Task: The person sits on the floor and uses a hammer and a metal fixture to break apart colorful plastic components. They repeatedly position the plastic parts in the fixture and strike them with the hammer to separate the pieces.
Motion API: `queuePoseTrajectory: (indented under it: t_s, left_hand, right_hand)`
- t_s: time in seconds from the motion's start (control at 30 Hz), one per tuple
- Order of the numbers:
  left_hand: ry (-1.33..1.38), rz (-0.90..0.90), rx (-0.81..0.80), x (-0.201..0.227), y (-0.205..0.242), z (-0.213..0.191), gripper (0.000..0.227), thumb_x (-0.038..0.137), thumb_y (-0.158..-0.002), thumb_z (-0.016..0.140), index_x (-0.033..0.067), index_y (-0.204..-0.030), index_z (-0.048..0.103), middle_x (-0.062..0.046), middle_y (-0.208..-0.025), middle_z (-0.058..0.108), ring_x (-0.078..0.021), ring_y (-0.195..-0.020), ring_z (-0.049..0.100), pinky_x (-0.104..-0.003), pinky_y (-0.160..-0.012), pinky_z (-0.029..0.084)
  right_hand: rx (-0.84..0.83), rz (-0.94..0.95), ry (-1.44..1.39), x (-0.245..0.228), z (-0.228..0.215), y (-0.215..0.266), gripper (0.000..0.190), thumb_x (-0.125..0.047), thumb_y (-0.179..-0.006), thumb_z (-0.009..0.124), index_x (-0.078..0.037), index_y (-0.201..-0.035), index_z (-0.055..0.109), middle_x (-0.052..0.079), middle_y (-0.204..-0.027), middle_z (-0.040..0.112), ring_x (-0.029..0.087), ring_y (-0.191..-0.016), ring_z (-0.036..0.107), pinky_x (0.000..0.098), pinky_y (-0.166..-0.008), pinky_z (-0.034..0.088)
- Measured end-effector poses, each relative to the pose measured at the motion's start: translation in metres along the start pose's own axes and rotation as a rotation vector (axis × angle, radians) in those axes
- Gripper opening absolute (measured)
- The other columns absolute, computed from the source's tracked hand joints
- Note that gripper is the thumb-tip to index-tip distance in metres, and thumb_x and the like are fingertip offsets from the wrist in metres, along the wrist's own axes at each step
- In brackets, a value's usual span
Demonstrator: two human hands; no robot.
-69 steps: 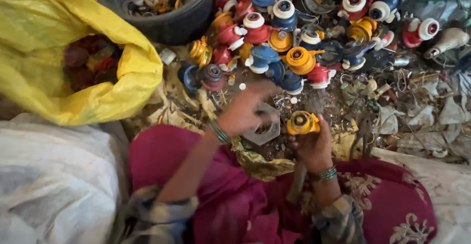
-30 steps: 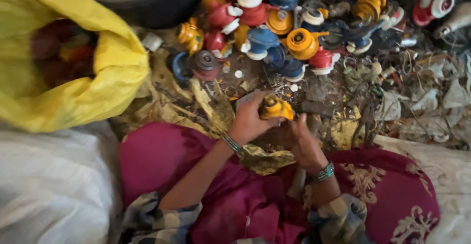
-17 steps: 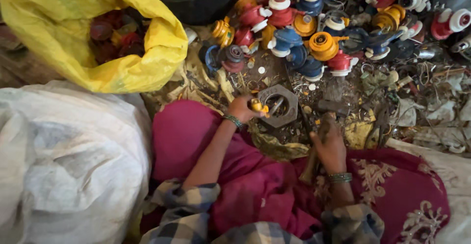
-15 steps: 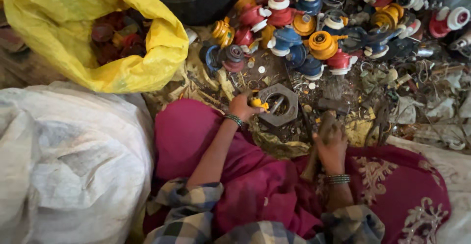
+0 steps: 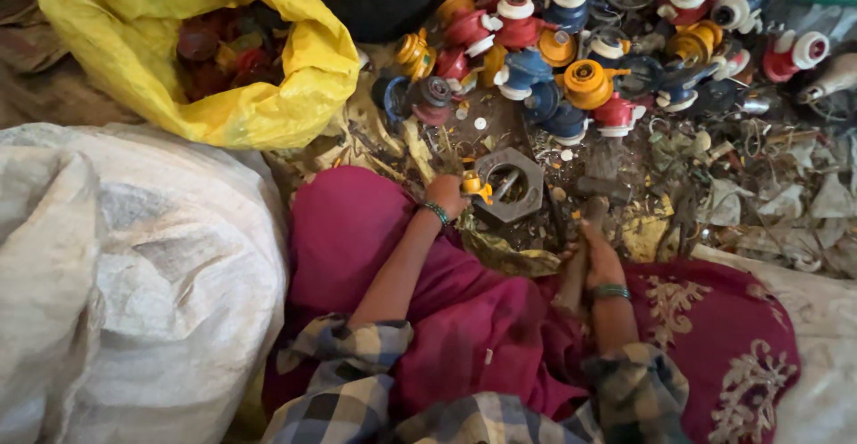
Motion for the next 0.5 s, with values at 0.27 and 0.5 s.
queuePoseTrajectory:
  t_s: [0.27,0.5]
  left_hand:
    - [-0.028,-0.084,0.057,0.005,0.005,0.002,0.027,0.026,-0.079,0.083,0.0027,-0.091,0.077,-0.022,-0.094,0.074,-0.0391,-0.089,0.071,-0.05,-0.081,0.058]
    - [0.043,-0.134,0.011,0.008,0.01,0.001,0.024,0.019,-0.076,0.082,0.0035,-0.094,0.077,-0.023,-0.094,0.073,-0.0405,-0.091,0.071,-0.05,-0.08,0.058]
  right_hand:
    - [-0.012,-0.454,0.616,-0.038,0.065,0.104,0.038,-0.015,-0.088,0.071,-0.003,-0.12,0.052,0.011,-0.075,0.062,0.022,-0.054,0.059,0.0376,-0.046,0.051]
    - [0.022,-0.64,1.133,-0.023,0.124,0.16,0.057,-0.024,-0.086,0.073,0.002,-0.129,0.047,0.02,-0.082,0.071,0.029,-0.062,0.071,0.0426,-0.054,0.056]
Point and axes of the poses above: each hand's wrist, its own y-axis away from the middle knuckle, its own z-axis out of the palm, x = y × z, the point moved 8 cm from there along -y, towards the middle knuckle
